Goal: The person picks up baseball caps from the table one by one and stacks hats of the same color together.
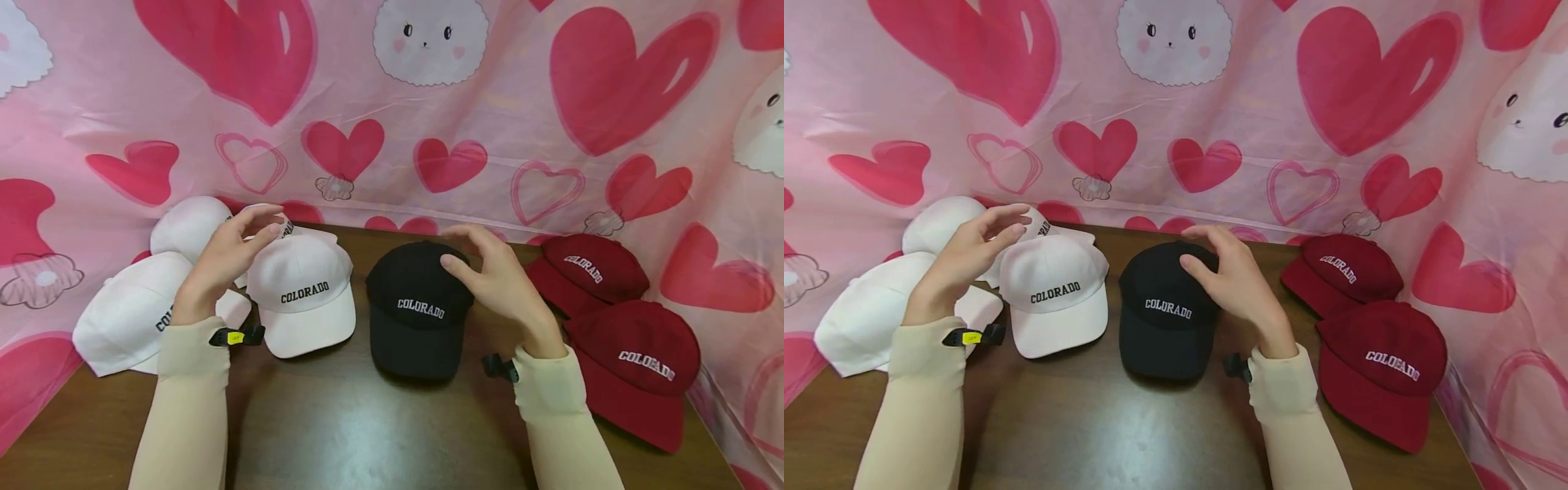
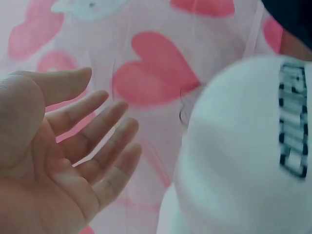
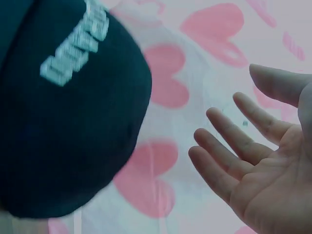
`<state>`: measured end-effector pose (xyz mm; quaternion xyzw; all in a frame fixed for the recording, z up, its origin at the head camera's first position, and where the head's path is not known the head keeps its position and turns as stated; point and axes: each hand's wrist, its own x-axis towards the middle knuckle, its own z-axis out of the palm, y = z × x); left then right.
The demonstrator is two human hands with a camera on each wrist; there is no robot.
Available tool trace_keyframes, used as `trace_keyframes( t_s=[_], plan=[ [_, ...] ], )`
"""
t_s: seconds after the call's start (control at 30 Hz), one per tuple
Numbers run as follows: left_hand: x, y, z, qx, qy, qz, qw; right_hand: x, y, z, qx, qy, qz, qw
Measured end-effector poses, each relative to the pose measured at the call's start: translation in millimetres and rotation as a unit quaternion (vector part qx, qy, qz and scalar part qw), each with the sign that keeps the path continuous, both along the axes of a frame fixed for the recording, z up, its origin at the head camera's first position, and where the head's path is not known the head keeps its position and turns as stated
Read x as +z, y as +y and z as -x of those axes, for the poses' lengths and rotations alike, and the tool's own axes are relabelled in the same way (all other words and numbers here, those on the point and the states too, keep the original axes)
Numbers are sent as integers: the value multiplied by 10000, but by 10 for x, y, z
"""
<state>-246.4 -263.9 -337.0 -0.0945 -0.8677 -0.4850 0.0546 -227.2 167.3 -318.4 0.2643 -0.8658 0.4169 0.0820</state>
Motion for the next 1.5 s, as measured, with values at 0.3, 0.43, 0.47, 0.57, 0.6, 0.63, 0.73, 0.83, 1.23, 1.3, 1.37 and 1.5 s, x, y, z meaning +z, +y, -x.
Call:
trace_keyframes(
  t_s=[0.3,0.43,0.47,0.57,0.6,0.63,0.73,0.83,1.23,1.3,1.37,1.5],
  plan=[
    [-166,-271,36,-31,-719,291,9970,-47,-365,-138,617,398,-49,9973],
    [-216,-318,57,-144,-1080,238,9938,-95,-474,-165,771,431,-115,9960],
    [-225,-327,62,-171,-1152,254,9929,-109,-497,-170,784,429,-133,9959],
    [-253,-353,78,-208,-1329,336,9903,-153,-566,-182,862,440,-177,9951],
    [-264,-364,84,-215,-1377,375,9895,-166,-590,-186,903,436,-184,9948],
    [-277,-373,89,-227,-1427,407,9887,-179,-613,-189,936,423,-206,9945],
    [-324,-403,107,-257,-1565,505,9861,-217,-687,-200,1064,348,-290,9933],
    [-371,-424,123,-293,-1670,540,9840,-255,-749,-211,1175,253,-386,9920],
    [-464,-449,146,-291,-1685,335,9847,-374,-862,-208,1285,7,-623,9897],
    [-462,-429,156,-378,-1717,177,9843,-388,-869,-209,1269,-11,-668,9897],
    [-450,-399,160,-477,-1743,20,9835,-403,-874,-208,1258,-42,-694,9896],
    [-419,-356,162,-599,-1708,-117,9834,-420,-886,-203,1292,-99,-681,9892]
  ],
)
